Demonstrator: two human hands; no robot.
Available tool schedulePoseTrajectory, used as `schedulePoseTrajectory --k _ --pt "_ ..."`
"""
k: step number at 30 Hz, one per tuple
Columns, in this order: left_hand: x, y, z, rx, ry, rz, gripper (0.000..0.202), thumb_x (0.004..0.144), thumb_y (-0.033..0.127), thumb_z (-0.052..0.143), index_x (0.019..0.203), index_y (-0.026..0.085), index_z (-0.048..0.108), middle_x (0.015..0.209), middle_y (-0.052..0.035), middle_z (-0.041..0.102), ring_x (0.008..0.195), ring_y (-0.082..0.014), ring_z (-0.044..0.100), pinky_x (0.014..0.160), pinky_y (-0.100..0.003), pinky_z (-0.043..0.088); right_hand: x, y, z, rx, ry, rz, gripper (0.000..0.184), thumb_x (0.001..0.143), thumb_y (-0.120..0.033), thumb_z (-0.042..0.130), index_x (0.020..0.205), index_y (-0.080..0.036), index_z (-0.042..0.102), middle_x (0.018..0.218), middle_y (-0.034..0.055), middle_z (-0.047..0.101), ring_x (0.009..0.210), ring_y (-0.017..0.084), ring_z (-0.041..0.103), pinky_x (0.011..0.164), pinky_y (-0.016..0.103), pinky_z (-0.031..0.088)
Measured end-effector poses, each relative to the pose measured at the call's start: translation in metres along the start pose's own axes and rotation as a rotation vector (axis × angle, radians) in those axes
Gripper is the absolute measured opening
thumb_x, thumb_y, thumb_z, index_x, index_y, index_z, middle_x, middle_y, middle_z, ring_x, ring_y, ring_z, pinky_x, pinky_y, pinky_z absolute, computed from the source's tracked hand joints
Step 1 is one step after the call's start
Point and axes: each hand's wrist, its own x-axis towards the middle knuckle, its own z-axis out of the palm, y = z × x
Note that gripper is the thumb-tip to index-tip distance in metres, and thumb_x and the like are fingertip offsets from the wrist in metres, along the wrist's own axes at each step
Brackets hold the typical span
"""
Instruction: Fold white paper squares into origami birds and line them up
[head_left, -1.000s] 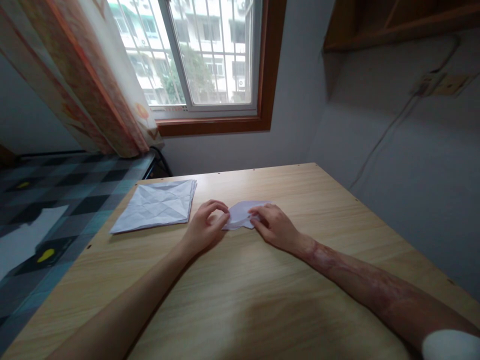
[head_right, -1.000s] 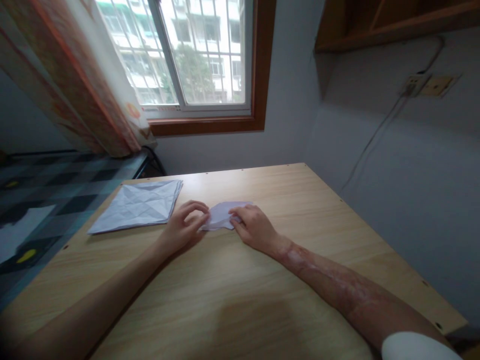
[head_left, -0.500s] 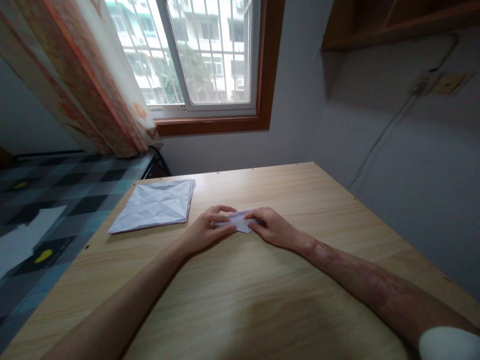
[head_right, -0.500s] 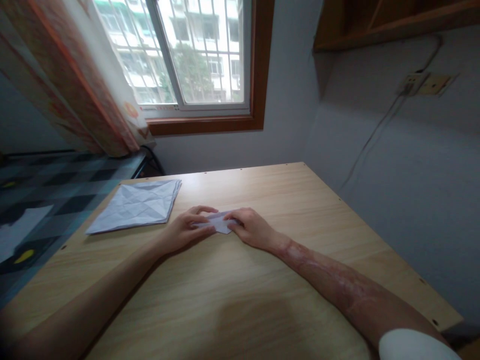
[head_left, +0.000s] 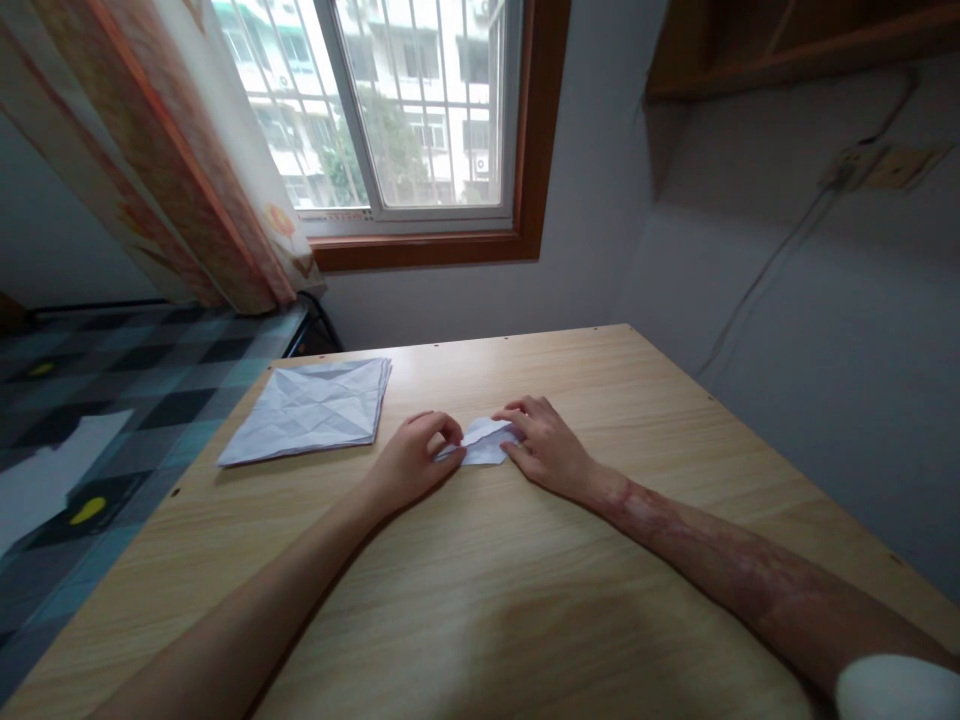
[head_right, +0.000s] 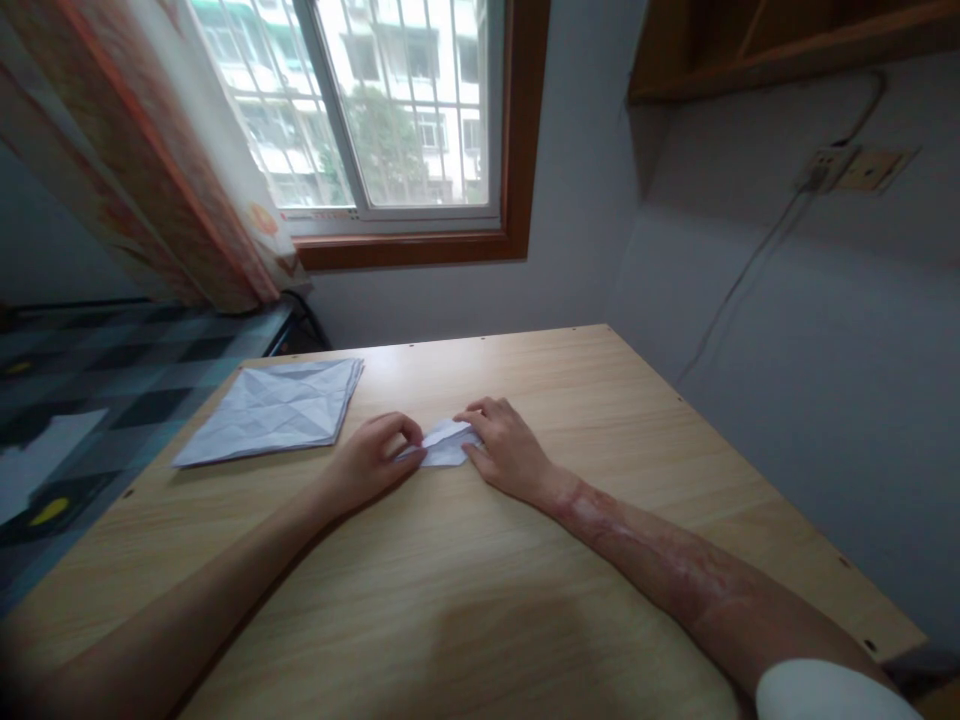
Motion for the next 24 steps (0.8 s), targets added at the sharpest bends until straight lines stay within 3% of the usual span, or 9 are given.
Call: schedulePoseTrajectory --k 4,12,14,18,24 --pt "0.001 -0.005 0.0 0.122 -0.061 0.123 0.016 0.102 0.031 0.066 0.098 0.025 0.08 0.098 -0.0066 0.079 0.096 -0.0258 0.072 0.103 -0.042 0.052 -0.001 0.004 0.002 -0.075 -0.052 -0.02 0.019 0.103 -0.016 0.071 0.118 -0.024 0.08 0.119 0.0102 0.076 0.11 0.03 0.065 0.099 0.05 0.055" --pt "-0.003 -0.003 -0.011 0.135 -0.165 0.263 0.022 0.101 0.036 0.075 0.121 0.031 0.084 0.121 -0.0091 0.079 0.109 -0.0273 0.075 0.101 -0.04 0.057 -0.001 0.004 -0.003 -0.138 -0.106 -0.043 0.015 0.105 -0.019 0.07 0.112 -0.023 0.083 0.113 0.01 0.078 0.105 0.027 0.068 0.096 0.045 0.054" --pt "-0.004 -0.004 -0.01 0.174 -0.169 0.302 0.019 0.105 0.034 0.071 0.118 0.031 0.084 0.119 -0.0081 0.08 0.107 -0.0259 0.075 0.099 -0.039 0.057 0.0 0.0 -0.007 -0.166 -0.115 -0.064 0.012 0.103 -0.028 0.075 0.11 -0.021 0.082 0.113 0.0111 0.079 0.104 0.028 0.068 0.097 0.046 0.053" --pt "-0.004 -0.007 -0.008 0.236 -0.118 0.371 0.019 0.108 0.029 0.065 0.107 0.027 0.084 0.11 -0.0062 0.082 0.098 -0.0223 0.076 0.094 -0.037 0.057 0.0 -0.003 -0.012 -0.172 -0.136 -0.149 0.028 0.099 -0.047 0.081 0.11 -0.021 0.081 0.113 0.0113 0.079 0.102 0.028 0.069 0.098 0.045 0.051" --pt "-0.002 -0.002 -0.006 0.183 -0.089 0.344 0.012 0.101 0.026 0.071 0.097 0.025 0.082 0.101 -0.0046 0.081 0.096 -0.0219 0.076 0.098 -0.038 0.055 0.003 0.0 -0.007 0.011 -0.118 -0.097 0.015 0.104 -0.029 0.078 0.09 -0.022 0.077 0.093 0.0048 0.077 0.092 0.022 0.069 0.093 0.038 0.048"
